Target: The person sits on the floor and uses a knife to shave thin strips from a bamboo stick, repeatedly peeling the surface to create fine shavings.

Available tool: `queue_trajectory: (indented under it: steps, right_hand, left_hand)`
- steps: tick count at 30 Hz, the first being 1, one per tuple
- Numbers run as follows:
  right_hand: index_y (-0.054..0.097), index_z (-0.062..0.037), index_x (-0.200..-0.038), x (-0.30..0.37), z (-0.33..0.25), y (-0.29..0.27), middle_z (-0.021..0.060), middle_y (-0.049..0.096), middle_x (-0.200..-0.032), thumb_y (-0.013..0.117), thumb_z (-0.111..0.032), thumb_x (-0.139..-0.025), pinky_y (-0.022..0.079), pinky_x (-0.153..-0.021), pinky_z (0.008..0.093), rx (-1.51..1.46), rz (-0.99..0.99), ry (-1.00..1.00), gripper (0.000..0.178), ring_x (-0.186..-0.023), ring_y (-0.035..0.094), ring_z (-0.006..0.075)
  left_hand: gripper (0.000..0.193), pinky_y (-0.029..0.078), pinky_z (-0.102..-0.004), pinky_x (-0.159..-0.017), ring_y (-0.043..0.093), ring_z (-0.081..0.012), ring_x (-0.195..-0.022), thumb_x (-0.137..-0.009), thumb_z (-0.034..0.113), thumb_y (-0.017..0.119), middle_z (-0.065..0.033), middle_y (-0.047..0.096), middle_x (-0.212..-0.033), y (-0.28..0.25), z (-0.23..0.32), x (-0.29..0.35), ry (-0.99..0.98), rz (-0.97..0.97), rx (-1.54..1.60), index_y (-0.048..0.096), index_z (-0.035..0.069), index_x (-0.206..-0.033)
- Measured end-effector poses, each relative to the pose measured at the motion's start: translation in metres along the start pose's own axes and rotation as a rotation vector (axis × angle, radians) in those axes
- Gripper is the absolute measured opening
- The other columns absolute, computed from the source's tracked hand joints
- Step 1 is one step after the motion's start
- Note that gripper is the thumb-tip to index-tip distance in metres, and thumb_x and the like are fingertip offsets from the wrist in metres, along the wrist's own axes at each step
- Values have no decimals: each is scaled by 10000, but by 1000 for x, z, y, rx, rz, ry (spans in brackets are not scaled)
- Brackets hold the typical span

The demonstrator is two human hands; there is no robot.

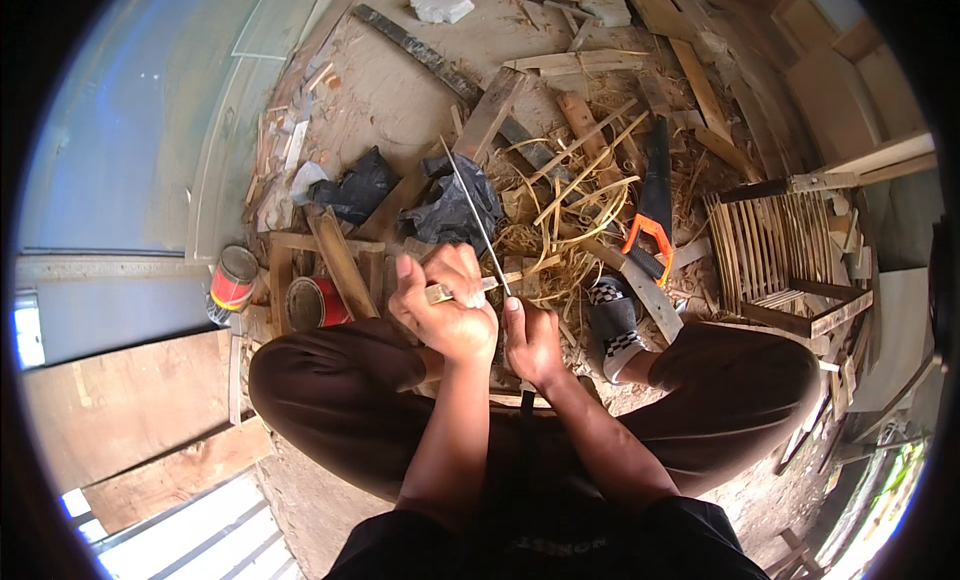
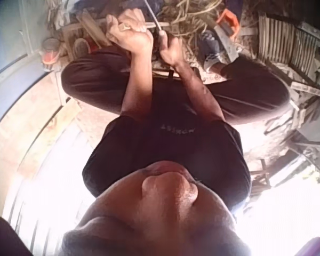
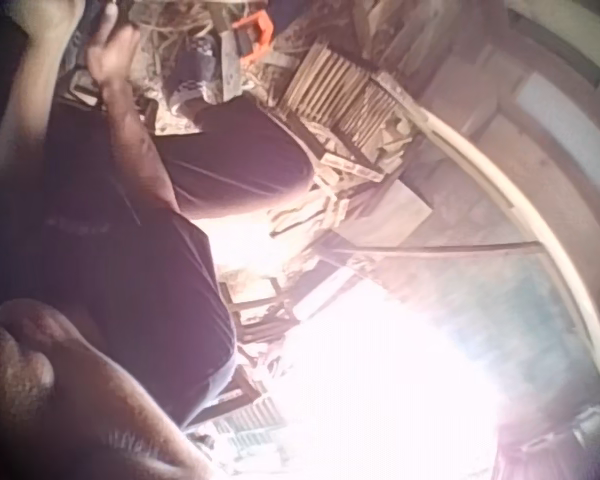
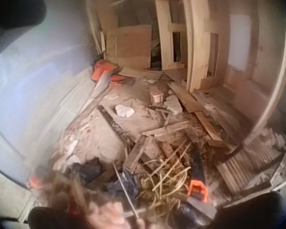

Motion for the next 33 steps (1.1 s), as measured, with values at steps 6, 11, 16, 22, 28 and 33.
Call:
queue_trajectory:
  steps: [6, 11, 16, 22, 28, 33]
  right_hand:
    - [623, 50, -735, -11, 132, 19, 301, 602, -683, 366, -406, -1062, 451, -636, 545, 103, 51, 308, 618, -702, 608, 506]
    - [613, 69, -745, -3, 102, 23, 311, 610, -717, 335, -411, -1070, 448, -647, 547, 188, 72, 203, 643, -692, 605, 495]
    - [566, 42, -769, 0, 24, 10, 271, 552, -638, 379, -347, -1071, 429, -587, 499, -49, 27, 8, 527, -606, 541, 461]
    - [629, 52, -765, -4, 153, 30, 302, 610, -714, 387, -368, -1060, 446, -624, 531, 202, 78, 287, 567, -710, 600, 516]
    - [525, 41, -639, 6, 118, 29, 133, 485, -534, 379, -419, -1070, 393, -554, 429, 25, 97, 317, 647, -519, 461, 228]
    - [549, 27, -733, 8, 37, 17, 196, 547, -603, 409, -294, -1063, 406, -544, 442, -58, 5, -53, 481, -542, 553, 352]
  left_hand:
    - [583, 253, -294, -456, 282, -129, -388, -1078, 275, 350, -29, 333, -434, 8, -4, 6, -46, -114, 58, 301, 91, -526]
    - [605, 246, -296, -465, 251, -133, -395, -1079, 292, 350, -31, 309, -437, -1, -3, -5, -55, -86, 79, 271, 85, -516]
    - [617, 266, -294, -456, 287, -141, -400, -1073, 298, 362, -33, 318, -427, -4, -1, -12, -86, -62, 60, 287, 76, -503]
    - [571, 231, -299, -425, 229, -138, -374, -1060, 285, 343, -21, 284, -429, 0, -4, -11, -117, -71, 99, 324, 124, -512]
    - [574, 233, -299, -431, 243, -145, -384, -1060, 297, 341, -26, 298, -437, -14, 0, -17, -50, -29, 80, 329, 123, -513]
    - [595, 239, -292, -444, 258, -143, -398, -1060, 317, 332, -21, 289, -447, -22, -2, -16, -99, -13, 100, 319, 125, -497]
Point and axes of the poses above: each hand's wrist, its own x-axis away from the middle knuckle, its own y-axis out of the palm, z = x × y, the point moved 1 cm from there along -x, towards the middle knuckle
